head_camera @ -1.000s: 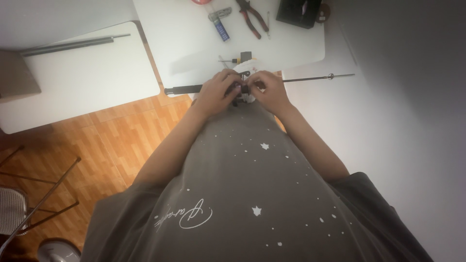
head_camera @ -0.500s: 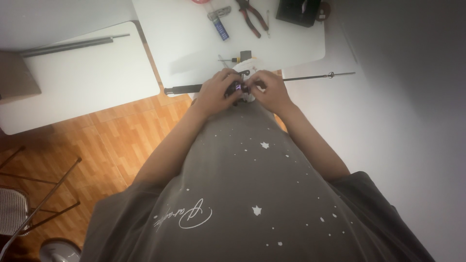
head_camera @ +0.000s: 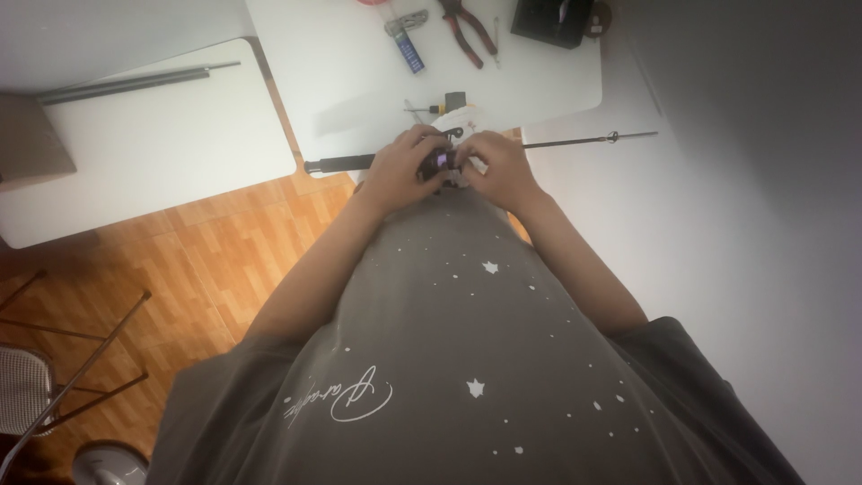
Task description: The person holds a fishing rod with a reel attached and uses a small screwdriver to tighten a screw on the reel's side plate. They rotate the reel to access the screw and continue adjusting it while holding the rod steady.
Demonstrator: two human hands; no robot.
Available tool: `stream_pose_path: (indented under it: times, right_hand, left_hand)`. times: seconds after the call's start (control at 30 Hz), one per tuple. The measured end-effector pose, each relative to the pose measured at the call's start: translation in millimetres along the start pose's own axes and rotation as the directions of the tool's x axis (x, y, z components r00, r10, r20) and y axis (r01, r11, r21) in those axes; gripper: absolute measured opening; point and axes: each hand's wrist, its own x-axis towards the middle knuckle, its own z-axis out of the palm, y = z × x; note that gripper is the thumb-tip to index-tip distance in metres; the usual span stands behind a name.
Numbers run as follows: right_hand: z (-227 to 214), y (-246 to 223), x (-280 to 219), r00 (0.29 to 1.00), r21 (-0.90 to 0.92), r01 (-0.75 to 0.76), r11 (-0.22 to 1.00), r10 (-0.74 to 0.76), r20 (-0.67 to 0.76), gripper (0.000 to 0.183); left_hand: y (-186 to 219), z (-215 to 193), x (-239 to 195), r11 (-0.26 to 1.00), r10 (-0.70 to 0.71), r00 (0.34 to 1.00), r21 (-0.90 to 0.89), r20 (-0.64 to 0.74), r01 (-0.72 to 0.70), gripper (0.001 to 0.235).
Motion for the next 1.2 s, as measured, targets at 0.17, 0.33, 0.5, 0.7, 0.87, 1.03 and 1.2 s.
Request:
stream_pose_path:
  times: [0.17, 0.33, 0.5, 0.7, 0.87, 1.03, 1.2]
  right_hand:
    - [1, -3, 1, 1.000, -0.101, -0.022, 0.995, 0.021, -0.013, 0.007]
    - [2, 1, 0, 1.000, -0.037, 0.004, 0.999, -0.004, -0.013, 0.007]
    - [7, 1, -2, 0.997, -0.020, -0.017, 1.000, 0.016, -0.078, 0.006]
    - [8, 7, -2, 0.997, -0.062, -0.072, 0.996, 0.071, -0.016, 0.008]
    - [9, 8, -1, 0.996, 0.036, -0.072, 0.997, 0.074, -0.057, 0.007]
    - [8, 6, -2, 0.994, -0.032, -0.114, 0.993, 0.114, -0.005, 0.006]
    - [7, 2, -1, 0.990, 0.023, -0.110, 0.994, 0.112, -0.084, 0.006]
  left_hand:
    - [0, 0, -2, 1.000, 0.008, 1.000, -0.018, -0.014, -0.008, 0.034]
    - [-3, 3, -3, 1.000, -0.005, 1.000, -0.022, -0.023, 0.004, 0.023]
    - [2, -1, -1, 1.000, 0.015, 0.999, -0.023, -0.032, -0.016, 0.037]
    - [2, 0, -1, 0.999, 0.031, 0.998, -0.027, -0.050, -0.033, 0.039]
    - [-3, 2, -3, 1.000, 0.021, 0.999, -0.020, -0.032, -0.021, 0.030]
    - [-1, 2, -2, 1.000, 0.016, 0.999, -0.013, -0.037, -0.016, 0.025]
    - [4, -3, 0, 1.000, 0.014, 1.000, -0.008, -0.014, -0.015, 0.037]
